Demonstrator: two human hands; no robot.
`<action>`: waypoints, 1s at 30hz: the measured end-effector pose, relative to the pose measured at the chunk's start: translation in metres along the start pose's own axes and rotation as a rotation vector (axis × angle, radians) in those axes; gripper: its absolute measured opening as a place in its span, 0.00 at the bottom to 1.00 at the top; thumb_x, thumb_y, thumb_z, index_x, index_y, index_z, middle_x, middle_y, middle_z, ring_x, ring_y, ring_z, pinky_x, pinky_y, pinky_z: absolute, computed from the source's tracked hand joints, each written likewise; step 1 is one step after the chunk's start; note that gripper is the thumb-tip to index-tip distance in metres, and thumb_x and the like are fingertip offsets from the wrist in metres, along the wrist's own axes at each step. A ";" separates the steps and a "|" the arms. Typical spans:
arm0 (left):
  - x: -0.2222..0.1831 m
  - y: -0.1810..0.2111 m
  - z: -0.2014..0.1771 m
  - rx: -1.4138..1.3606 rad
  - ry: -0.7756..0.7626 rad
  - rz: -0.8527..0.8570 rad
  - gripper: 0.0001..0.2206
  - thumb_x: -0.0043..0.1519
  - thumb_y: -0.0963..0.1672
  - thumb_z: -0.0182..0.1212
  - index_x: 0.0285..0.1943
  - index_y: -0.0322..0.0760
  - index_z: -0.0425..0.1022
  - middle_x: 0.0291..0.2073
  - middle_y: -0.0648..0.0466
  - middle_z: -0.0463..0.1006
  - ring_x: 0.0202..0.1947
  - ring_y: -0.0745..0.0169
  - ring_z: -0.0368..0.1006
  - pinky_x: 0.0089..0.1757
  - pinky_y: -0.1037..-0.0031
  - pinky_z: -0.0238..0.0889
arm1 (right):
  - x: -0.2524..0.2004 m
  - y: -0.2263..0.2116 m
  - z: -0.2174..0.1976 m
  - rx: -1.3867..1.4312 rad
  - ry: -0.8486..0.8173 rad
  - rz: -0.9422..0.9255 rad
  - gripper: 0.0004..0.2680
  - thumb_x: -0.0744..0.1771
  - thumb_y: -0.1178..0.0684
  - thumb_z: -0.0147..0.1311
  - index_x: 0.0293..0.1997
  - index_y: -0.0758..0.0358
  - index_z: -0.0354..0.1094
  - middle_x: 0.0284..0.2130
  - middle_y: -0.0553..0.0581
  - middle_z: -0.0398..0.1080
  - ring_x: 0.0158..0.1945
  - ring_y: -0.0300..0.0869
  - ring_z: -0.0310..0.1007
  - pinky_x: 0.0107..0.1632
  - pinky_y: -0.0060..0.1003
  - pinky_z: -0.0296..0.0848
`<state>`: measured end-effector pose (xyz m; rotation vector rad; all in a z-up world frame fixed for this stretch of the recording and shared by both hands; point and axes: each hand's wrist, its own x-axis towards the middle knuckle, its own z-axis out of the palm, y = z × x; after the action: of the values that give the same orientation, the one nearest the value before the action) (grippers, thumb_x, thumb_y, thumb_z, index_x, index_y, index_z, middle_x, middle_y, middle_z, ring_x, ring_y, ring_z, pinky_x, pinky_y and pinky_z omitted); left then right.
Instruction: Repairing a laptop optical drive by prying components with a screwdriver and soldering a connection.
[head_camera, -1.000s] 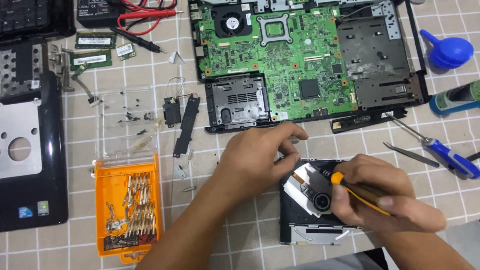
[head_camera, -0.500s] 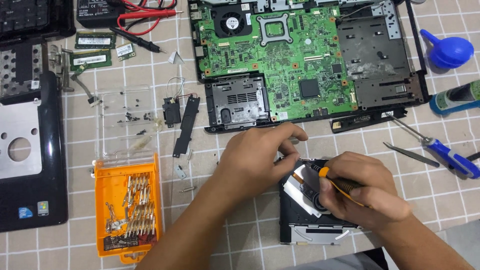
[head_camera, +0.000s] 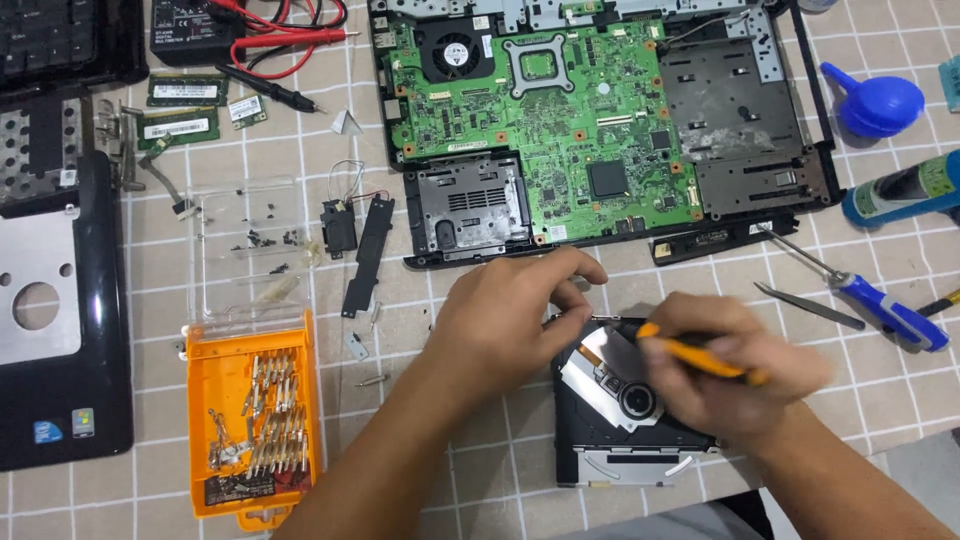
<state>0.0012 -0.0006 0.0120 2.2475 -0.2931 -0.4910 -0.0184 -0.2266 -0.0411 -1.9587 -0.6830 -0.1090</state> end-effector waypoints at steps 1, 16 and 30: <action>0.000 0.001 0.000 0.000 0.001 0.000 0.11 0.55 0.46 0.56 0.47 0.57 0.69 0.34 0.72 0.82 0.36 0.60 0.77 0.34 0.63 0.63 | 0.009 -0.010 0.004 0.000 0.000 -0.001 0.03 0.62 0.59 0.52 0.29 0.63 0.62 0.23 0.54 0.66 0.17 0.36 0.60 0.21 0.28 0.55; 0.001 0.001 -0.001 0.011 -0.030 -0.014 0.12 0.56 0.46 0.56 0.49 0.56 0.69 0.35 0.72 0.82 0.37 0.63 0.77 0.35 0.64 0.64 | 0.028 -0.028 0.004 0.034 -0.003 -0.429 0.15 0.61 0.66 0.47 0.33 0.58 0.35 0.20 0.69 0.58 0.19 0.52 0.50 0.24 0.41 0.58; -0.001 0.000 0.001 -0.011 0.012 0.023 0.11 0.55 0.46 0.57 0.47 0.56 0.69 0.34 0.71 0.82 0.34 0.60 0.77 0.34 0.64 0.63 | 0.015 -0.016 0.005 0.057 0.082 -0.397 0.18 0.61 0.67 0.47 0.37 0.52 0.35 0.24 0.64 0.62 0.22 0.47 0.58 0.28 0.37 0.64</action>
<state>-0.0007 -0.0009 0.0114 2.2331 -0.3092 -0.4662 -0.0148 -0.2112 -0.0249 -1.7332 -1.0017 -0.4054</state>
